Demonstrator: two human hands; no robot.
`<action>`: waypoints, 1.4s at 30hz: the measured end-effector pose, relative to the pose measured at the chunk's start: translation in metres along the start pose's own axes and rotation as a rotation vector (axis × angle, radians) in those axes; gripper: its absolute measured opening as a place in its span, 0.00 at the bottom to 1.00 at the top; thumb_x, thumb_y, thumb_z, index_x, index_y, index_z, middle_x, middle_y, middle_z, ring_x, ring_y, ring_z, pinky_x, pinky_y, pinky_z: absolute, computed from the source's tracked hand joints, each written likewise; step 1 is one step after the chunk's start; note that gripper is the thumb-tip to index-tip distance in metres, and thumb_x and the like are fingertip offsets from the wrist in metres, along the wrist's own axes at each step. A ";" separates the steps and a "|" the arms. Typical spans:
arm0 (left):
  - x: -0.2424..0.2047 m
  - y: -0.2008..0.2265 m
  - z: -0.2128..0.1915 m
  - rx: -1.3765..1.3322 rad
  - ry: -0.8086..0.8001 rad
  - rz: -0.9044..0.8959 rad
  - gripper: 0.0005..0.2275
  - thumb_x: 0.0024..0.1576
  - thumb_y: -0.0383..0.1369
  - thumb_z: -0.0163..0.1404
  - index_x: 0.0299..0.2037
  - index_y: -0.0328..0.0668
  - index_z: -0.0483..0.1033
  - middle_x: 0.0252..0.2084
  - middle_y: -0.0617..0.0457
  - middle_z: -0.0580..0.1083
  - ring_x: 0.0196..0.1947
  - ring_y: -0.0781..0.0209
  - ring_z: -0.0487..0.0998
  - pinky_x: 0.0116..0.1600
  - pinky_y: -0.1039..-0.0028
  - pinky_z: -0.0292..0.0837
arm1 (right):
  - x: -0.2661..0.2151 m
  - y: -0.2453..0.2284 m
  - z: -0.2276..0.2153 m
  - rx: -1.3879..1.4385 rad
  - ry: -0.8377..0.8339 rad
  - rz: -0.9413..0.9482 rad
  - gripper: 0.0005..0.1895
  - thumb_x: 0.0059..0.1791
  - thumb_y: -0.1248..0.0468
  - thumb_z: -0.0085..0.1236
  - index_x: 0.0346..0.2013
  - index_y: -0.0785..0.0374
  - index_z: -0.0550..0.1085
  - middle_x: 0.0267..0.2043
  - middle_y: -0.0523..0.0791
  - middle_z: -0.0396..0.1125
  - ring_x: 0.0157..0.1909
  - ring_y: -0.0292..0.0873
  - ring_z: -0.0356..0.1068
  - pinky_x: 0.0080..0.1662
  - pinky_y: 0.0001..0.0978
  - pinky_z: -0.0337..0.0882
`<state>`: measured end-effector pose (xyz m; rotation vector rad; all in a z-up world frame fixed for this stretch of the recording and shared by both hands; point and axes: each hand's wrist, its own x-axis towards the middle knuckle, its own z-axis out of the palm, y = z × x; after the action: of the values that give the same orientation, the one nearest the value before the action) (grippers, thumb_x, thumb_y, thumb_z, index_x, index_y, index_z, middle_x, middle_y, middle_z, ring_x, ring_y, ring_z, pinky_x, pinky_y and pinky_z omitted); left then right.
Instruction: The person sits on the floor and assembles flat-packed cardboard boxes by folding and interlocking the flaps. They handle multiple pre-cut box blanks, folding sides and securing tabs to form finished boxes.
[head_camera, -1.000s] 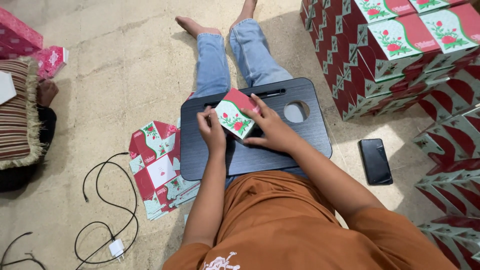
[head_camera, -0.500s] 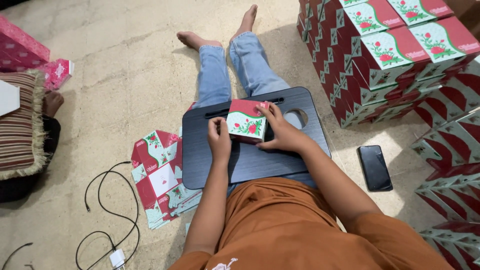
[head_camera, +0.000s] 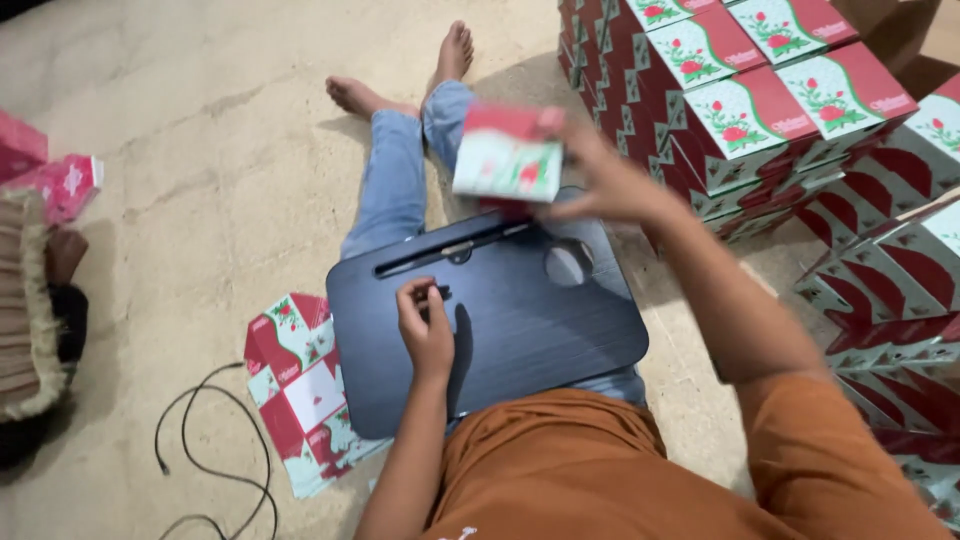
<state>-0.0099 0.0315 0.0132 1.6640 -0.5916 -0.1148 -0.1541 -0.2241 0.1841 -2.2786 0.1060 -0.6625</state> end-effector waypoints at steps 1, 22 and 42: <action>0.000 0.004 0.001 -0.002 -0.009 0.005 0.07 0.68 0.35 0.42 0.51 0.44 0.67 0.47 0.48 0.73 0.47 0.56 0.76 0.53 0.67 0.74 | 0.010 0.019 -0.025 -0.004 0.009 0.003 0.55 0.33 0.60 0.81 0.68 0.72 0.61 0.63 0.75 0.55 0.66 0.80 0.57 0.65 0.69 0.57; 0.029 0.030 0.026 0.255 -0.094 0.104 0.05 0.61 0.31 0.48 0.41 0.41 0.76 0.46 0.49 0.77 0.50 0.53 0.78 0.58 0.62 0.72 | 0.117 0.269 -0.234 -0.332 0.611 0.742 0.50 0.58 0.58 0.78 0.77 0.57 0.46 0.78 0.51 0.27 0.79 0.62 0.43 0.72 0.55 0.61; 0.029 0.031 0.019 0.338 -0.134 -0.007 0.05 0.59 0.31 0.49 0.39 0.43 0.77 0.46 0.55 0.78 0.50 0.58 0.78 0.57 0.65 0.72 | 0.153 0.292 -0.202 -0.354 0.658 0.423 0.26 0.62 0.52 0.58 0.63 0.60 0.56 0.62 0.58 0.62 0.62 0.61 0.66 0.55 0.51 0.74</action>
<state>-0.0020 -0.0008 0.0459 1.9964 -0.7369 -0.1377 -0.0866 -0.6044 0.1683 -2.1555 1.0568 -1.1994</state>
